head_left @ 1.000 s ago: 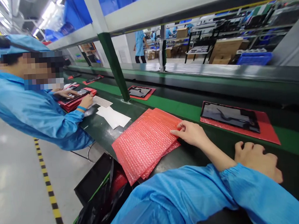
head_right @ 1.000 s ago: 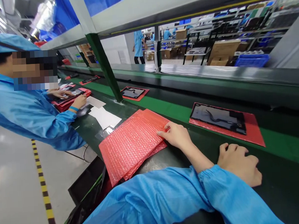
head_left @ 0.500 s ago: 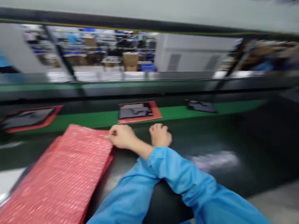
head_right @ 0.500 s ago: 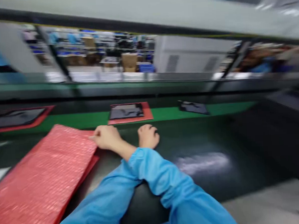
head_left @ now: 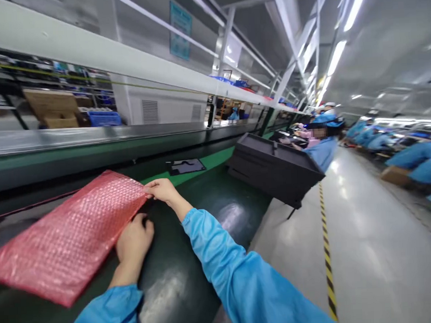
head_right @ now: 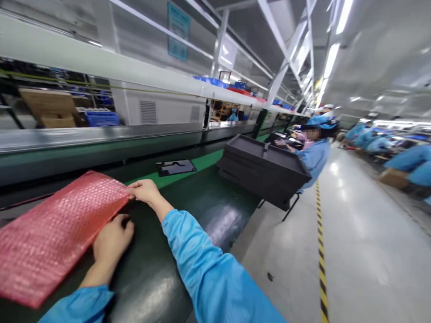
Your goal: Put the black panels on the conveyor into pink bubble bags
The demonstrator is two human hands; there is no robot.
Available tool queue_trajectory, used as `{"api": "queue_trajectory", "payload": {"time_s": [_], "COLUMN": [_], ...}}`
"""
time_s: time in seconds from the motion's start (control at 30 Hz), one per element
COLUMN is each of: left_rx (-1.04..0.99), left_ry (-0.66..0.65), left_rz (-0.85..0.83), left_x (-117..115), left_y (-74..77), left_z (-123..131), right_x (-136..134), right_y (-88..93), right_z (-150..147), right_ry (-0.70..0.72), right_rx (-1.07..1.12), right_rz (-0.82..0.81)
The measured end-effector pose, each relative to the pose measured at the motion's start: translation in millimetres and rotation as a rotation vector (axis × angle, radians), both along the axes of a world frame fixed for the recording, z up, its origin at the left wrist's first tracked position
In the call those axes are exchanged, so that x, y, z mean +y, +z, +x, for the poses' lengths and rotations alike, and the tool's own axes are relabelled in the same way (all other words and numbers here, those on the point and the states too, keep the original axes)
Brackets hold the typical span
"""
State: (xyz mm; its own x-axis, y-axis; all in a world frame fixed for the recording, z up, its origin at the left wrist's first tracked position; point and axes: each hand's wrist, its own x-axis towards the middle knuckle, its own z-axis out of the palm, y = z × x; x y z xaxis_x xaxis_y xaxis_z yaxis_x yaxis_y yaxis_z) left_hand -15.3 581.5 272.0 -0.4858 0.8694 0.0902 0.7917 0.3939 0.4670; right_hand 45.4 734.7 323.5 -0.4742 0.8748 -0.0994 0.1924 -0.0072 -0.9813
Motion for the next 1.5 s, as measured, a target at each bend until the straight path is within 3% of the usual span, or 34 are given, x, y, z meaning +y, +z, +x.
{"api": "queue_trajectory", "payload": {"time_s": [0.13,0.3,0.43,0.6,0.73,0.83,1.03,1.13,1.37,1.5], "left_rx": [0.206,0.211,0.205,0.293,0.311,0.299,0.241,0.194,0.148,0.12], "left_ry": [0.023,-0.036,-0.081,-0.008,0.061,0.083,0.106,0.165,0.228,0.276], "left_rz": [0.115,0.291,0.431,0.253,0.059,0.045,0.099,0.088,0.107,0.149], "left_x": [-1,-1,2,7,23,27,27,31,34,26], "left_y": [-8.7,-17.0,-12.3,1.2,0.7,4.0,18.5,19.6,13.7,4.5], "left_z": [2,-2,-1,21,28,27,16,6,-6,-14], "right_x": [39,52,56,67,87,95,109,116,113,105], "right_y": [-11.6,-23.2,-28.3,-37.4,-46.5,-47.3,-34.6,-22.7,9.8,8.3], "right_z": [41,61,61,58,57,65,80,67,-7,-34], "right_ry": [-0.199,-0.192,-0.217,-0.247,-0.194,-0.199,-0.442,-0.428,-0.272,-0.232], "right_rx": [-0.126,-0.197,-0.268,-0.317,-0.361,-0.435,-0.642,-0.729,-0.915,-0.952], "right_rz": [-0.019,0.015,0.076,0.2,0.207,0.21,0.334,0.389,0.49,0.435]}}
